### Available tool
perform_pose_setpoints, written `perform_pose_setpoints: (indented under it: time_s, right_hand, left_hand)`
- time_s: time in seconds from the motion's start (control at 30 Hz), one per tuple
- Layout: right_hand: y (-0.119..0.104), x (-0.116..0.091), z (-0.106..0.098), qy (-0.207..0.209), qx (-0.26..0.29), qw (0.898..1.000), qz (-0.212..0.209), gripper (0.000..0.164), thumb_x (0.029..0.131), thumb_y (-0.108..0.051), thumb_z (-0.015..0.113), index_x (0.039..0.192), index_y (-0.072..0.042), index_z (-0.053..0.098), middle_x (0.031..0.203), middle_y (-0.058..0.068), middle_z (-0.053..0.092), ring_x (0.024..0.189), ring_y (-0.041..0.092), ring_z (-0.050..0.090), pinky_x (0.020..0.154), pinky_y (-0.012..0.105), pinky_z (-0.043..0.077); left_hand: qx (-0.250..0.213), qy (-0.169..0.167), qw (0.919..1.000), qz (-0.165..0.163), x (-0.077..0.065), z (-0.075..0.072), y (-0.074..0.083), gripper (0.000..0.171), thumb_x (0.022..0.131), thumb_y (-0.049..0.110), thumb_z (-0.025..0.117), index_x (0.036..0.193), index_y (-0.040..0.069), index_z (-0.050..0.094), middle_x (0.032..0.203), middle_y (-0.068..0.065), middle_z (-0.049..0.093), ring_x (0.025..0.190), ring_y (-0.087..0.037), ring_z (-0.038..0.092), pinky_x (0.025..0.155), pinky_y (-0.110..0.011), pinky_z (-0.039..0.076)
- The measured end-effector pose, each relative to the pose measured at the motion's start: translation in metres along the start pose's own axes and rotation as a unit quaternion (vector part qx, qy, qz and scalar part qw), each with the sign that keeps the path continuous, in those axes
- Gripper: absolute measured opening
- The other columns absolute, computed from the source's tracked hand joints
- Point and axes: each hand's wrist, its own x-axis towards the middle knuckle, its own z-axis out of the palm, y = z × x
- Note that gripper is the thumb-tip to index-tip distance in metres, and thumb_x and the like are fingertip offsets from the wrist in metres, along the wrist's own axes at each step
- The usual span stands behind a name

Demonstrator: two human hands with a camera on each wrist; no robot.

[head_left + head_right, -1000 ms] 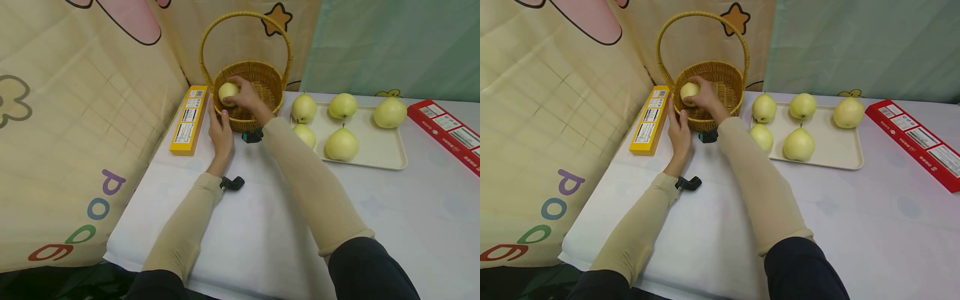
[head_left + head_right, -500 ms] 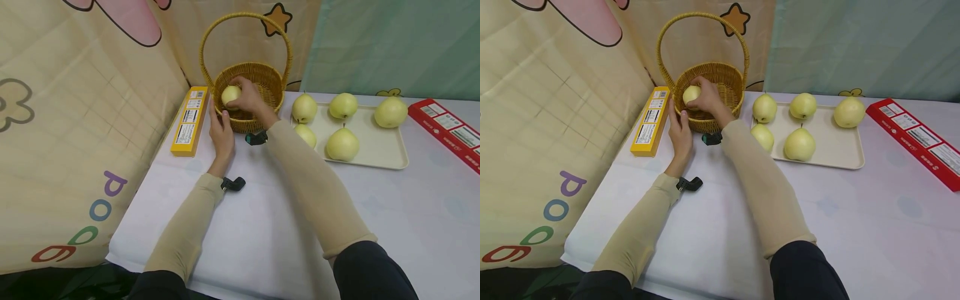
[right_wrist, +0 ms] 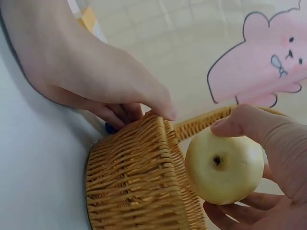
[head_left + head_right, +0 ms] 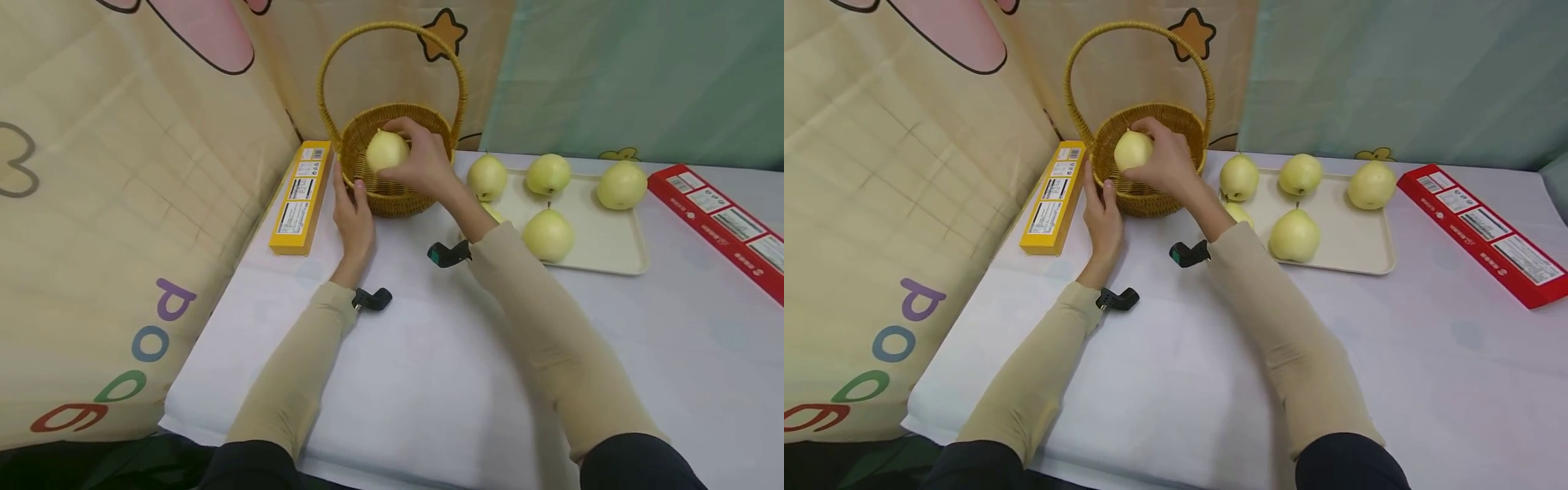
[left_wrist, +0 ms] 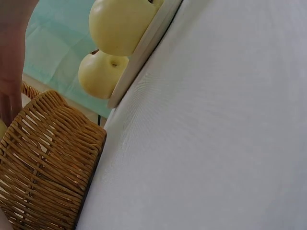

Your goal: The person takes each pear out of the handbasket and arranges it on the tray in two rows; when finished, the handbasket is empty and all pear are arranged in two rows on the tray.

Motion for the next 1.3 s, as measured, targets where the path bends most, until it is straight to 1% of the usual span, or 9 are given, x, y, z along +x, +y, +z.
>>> perform_pose_setpoints:
  time_s: [0.13,0.23,0.27,0.4,0.53,0.67,0.93,1.2,1.3]
  right_hand:
    - [-0.001,-0.019,-0.015,0.014,-0.007,1.000,-0.012,0.069,0.079,-0.029,0.086,0.143,-0.023,0.060,0.141,0.005,0.068,0.122,0.024,0.065,0.109,0.043,0.041]
    - [0.000,-0.033,-0.028,0.025,-0.003,0.999,-0.024,0.070,0.079,-0.027,0.087,0.143,-0.021,0.061,0.139,0.006,0.069,0.123,0.025,0.067,0.111,0.046,0.034]
    - [0.000,-0.038,-0.032,0.028,0.001,0.999,-0.027,0.070,0.079,-0.026,0.087,0.143,-0.020,0.061,0.140,0.007,0.069,0.124,0.026,0.067,0.111,0.046,0.035]
    - [0.006,-0.058,-0.049,0.034,0.013,0.999,-0.025,0.071,0.079,-0.022,0.088,0.144,-0.016,0.059,0.141,0.009,0.067,0.127,0.028,0.067,0.107,0.047,0.048]
    - [0.016,-0.077,-0.065,0.038,0.017,0.999,-0.017,0.070,0.079,-0.022,0.088,0.143,-0.017,0.061,0.142,0.006,0.067,0.129,0.026,0.066,0.103,0.047,0.053]
    - [0.027,-0.097,-0.082,0.051,0.014,0.999,-0.005,0.070,0.080,-0.021,0.089,0.144,-0.020,0.062,0.141,0.004,0.067,0.130,0.023,0.066,0.098,0.046,0.058]
    - [0.051,-0.135,-0.111,0.091,-0.012,0.996,0.020,0.070,0.081,-0.023,0.091,0.144,-0.018,0.061,0.138,0.005,0.069,0.127,0.019,0.065,0.106,0.047,0.056]
    - [0.069,-0.165,-0.138,0.129,-0.025,0.989,0.060,0.074,0.082,-0.023,0.091,0.148,-0.020,0.058,0.144,0.006,0.066,0.128,0.027,0.065,0.104,0.034,0.056]
    - [0.076,-0.173,-0.145,0.139,-0.038,0.986,0.080,0.073,0.084,-0.027,0.090,0.149,-0.020,0.058,0.146,0.008,0.064,0.129,0.030,0.064,0.106,0.033,0.056]
  left_hand:
    - [-0.002,0.000,1.0000,-0.001,0.002,-0.001,0.000,0.062,0.115,0.039,0.039,0.171,0.022,0.019,0.175,0.006,0.025,0.157,-0.005,0.027,0.128,-0.021,0.019]
    - [-0.002,-0.003,1.0000,-0.006,0.004,-0.002,-0.002,0.062,0.115,0.042,0.038,0.171,0.023,0.018,0.175,0.008,0.024,0.157,-0.005,0.026,0.128,-0.021,0.019]
    - [-0.004,-0.003,1.0000,-0.007,0.004,-0.002,-0.002,0.063,0.114,0.043,0.038,0.171,0.024,0.018,0.175,0.008,0.024,0.157,-0.005,0.026,0.128,-0.021,0.019]
    - [-0.007,-0.004,0.9999,-0.006,0.006,-0.004,-0.005,0.063,0.114,0.043,0.037,0.171,0.025,0.017,0.175,0.009,0.024,0.157,-0.006,0.026,0.128,-0.022,0.018]
    - [-0.006,0.004,1.0000,-0.001,0.006,-0.006,-0.006,0.062,0.115,0.039,0.038,0.171,0.023,0.018,0.175,0.009,0.025,0.157,-0.006,0.027,0.128,-0.022,0.019]
    - [-0.011,-0.003,0.9999,0.001,0.006,-0.006,-0.005,0.062,0.115,0.041,0.037,0.171,0.024,0.016,0.175,0.010,0.024,0.157,-0.004,0.026,0.128,-0.021,0.018]
    - [-0.017,-0.012,0.9998,0.001,0.005,0.000,-0.006,0.063,0.115,0.043,0.035,0.171,0.026,0.015,0.175,0.012,0.021,0.157,-0.003,0.023,0.128,-0.020,0.016]
    - [-0.016,-0.008,0.9998,0.009,0.006,0.000,-0.007,0.062,0.114,0.042,0.037,0.171,0.026,0.017,0.175,0.015,0.020,0.156,0.000,0.023,0.127,-0.019,0.016]
    - [-0.015,-0.006,0.9998,0.013,0.006,-0.003,-0.006,0.062,0.114,0.041,0.038,0.171,0.024,0.017,0.175,0.013,0.021,0.157,0.000,0.023,0.128,-0.019,0.016]
